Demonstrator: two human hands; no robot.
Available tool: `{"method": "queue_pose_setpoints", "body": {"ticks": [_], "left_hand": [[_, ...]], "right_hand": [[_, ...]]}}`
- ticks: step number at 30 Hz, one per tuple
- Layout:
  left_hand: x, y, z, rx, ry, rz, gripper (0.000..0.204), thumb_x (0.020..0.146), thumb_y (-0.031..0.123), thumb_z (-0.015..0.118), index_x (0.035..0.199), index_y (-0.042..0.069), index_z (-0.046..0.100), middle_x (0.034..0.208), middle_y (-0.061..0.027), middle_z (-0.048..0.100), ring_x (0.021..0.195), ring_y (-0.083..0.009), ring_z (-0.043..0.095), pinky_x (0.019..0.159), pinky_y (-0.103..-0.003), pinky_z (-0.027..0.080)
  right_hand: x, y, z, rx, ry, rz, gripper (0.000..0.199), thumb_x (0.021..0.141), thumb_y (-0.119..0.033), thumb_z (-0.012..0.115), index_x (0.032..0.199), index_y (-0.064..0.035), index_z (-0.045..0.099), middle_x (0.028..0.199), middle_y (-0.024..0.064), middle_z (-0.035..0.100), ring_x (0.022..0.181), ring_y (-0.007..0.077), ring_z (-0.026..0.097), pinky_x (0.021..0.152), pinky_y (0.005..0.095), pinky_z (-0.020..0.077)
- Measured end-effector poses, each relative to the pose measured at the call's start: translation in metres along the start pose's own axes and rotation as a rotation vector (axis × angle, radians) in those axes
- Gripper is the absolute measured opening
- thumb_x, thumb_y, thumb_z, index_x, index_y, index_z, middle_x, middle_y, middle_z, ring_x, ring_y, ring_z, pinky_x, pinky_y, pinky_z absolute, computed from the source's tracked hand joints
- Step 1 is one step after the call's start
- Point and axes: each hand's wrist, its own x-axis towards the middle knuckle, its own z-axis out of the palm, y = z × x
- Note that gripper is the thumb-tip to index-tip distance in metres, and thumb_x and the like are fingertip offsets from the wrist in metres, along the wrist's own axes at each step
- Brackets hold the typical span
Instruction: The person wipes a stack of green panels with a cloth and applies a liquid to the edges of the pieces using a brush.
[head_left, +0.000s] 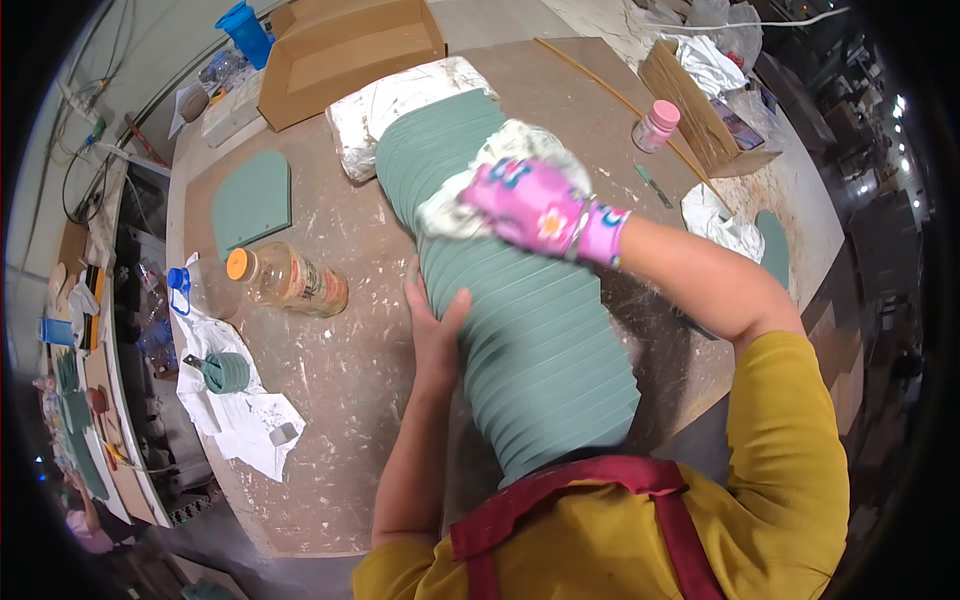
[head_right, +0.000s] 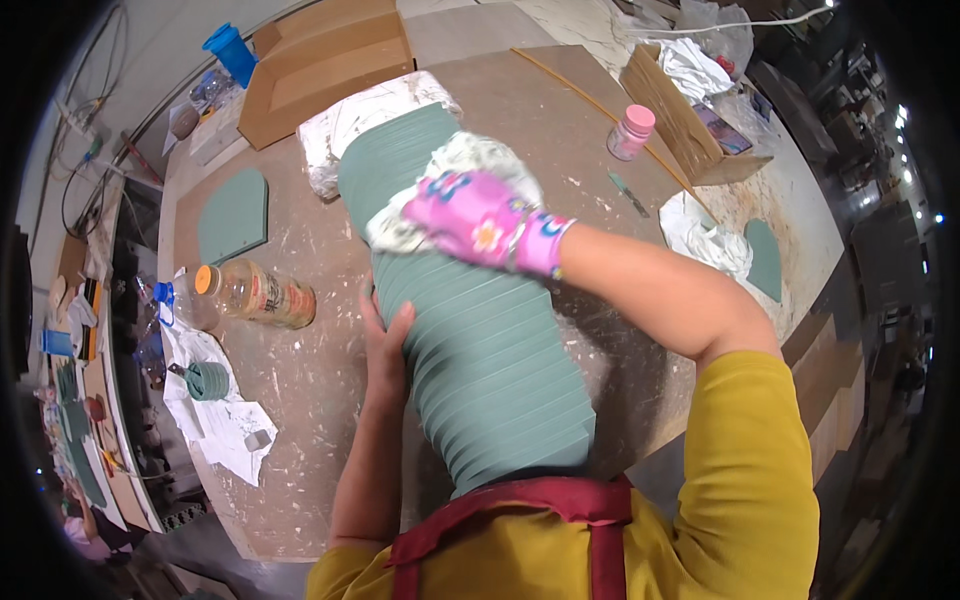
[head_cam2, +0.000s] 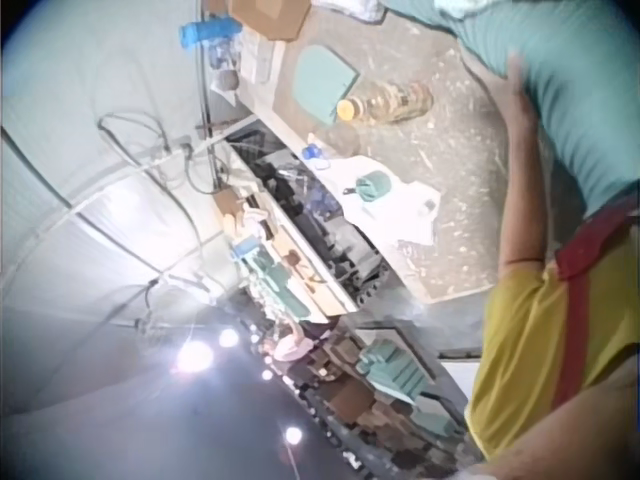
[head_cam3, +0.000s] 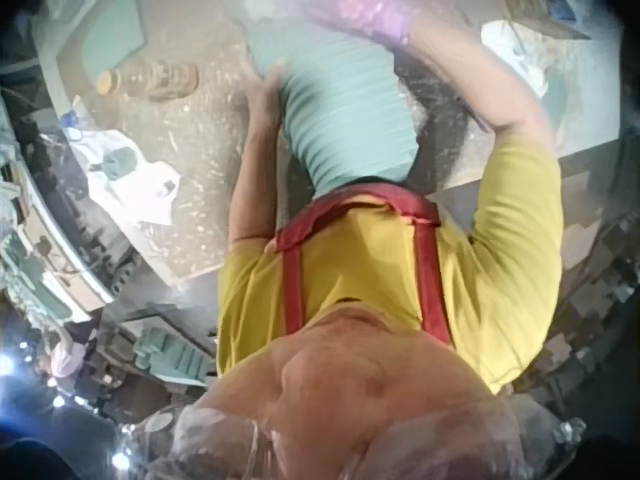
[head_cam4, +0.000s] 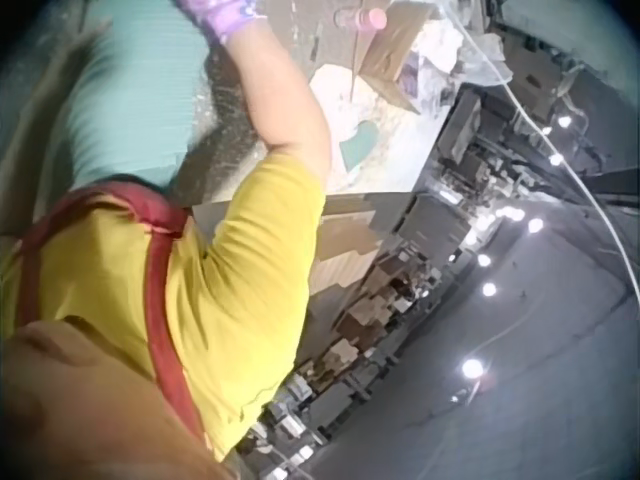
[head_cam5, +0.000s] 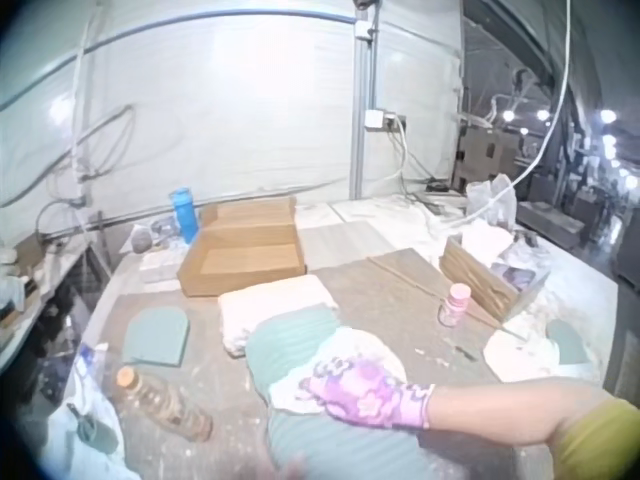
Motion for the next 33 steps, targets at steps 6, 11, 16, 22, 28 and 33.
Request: {"method": "queue_pose_setpoints", "body": {"ticks": [6,11,16,22,28,33], "left_hand": [[0.005,-0.012,-0.004,0.104,0.032,0.059,0.087,0.082,0.02,0.065,0.147,-0.004,0.013,0.146,-0.0221,0.026,0.134,-0.0273,0.03,0.109,-0.037,0.029],[0.007,-0.016,-0.002,0.016,0.044,0.031,0.083,0.085,0.02,0.063,0.147,-0.003,0.013,0.147,-0.0225,0.024,0.134,-0.0287,0.029,0.108,-0.038,0.03],[0.0,-0.007,-0.003,0.077,0.014,0.085,0.072,0.09,0.018,0.057,0.146,0.001,0.015,0.141,-0.0169,0.035,0.125,-0.0261,0.042,0.103,-0.037,0.038],[-0.001,-0.008,0.001,-0.02,0.017,0.077,0.078,0.088,0.017,0.063,0.146,-0.004,0.015,0.147,-0.0207,0.027,0.134,-0.0263,0.03,0.11,-0.036,0.028],[-0.002,-0.001,0.0,-0.042,0.006,0.079,0.077,0.088,0.017,0.063,0.146,-0.005,0.016,0.147,-0.0192,0.027,0.134,-0.0256,0.03,0.11,-0.035,0.028],[0.005,-0.005,0.001,0.045,0.066,0.069,0.078,0.087,0.017,0.064,0.146,-0.004,0.017,0.147,-0.0196,0.027,0.134,-0.026,0.03,0.109,-0.035,0.029]], "right_hand": [[-0.028,0.079,-0.043,-0.153,0.016,0.402,0.023,0.087,-0.017,0.056,0.106,-0.0073,0.06,0.09,0.0168,0.063,0.084,0.0338,0.064,0.076,0.042,0.0528],[0.005,-0.029,-0.014,-0.127,0.102,-0.101,0.023,0.084,-0.027,0.059,0.1,-0.0097,0.062,0.085,0.012,0.063,0.088,0.026,0.063,0.076,0.04,0.052],[-0.034,0.052,-0.003,-0.025,0.092,0.141,0.024,0.082,-0.01,0.055,0.106,-0.0062,0.058,0.095,0.0176,0.061,0.087,0.0337,0.063,0.076,0.0429,0.0528],[0.003,-0.007,-0.02,0.062,0.225,-0.026,0.022,0.087,-0.028,0.057,0.1,-0.0105,0.06,0.089,0.012,0.064,0.076,0.0265,0.065,0.078,0.0411,0.0525],[-0.032,0.015,0.0,0.004,-0.019,0.021,0.028,0.082,-0.014,0.057,0.111,-0.0105,0.06,0.098,0.013,0.061,0.09,0.0301,0.063,0.08,0.0418,0.051],[-0.058,0.041,-0.059,-0.139,-0.003,0.203,0.018,0.086,-0.018,0.06,0.101,-0.0111,0.064,0.089,0.0123,0.063,0.083,0.0294,0.064,0.075,0.04,0.0528]]}}
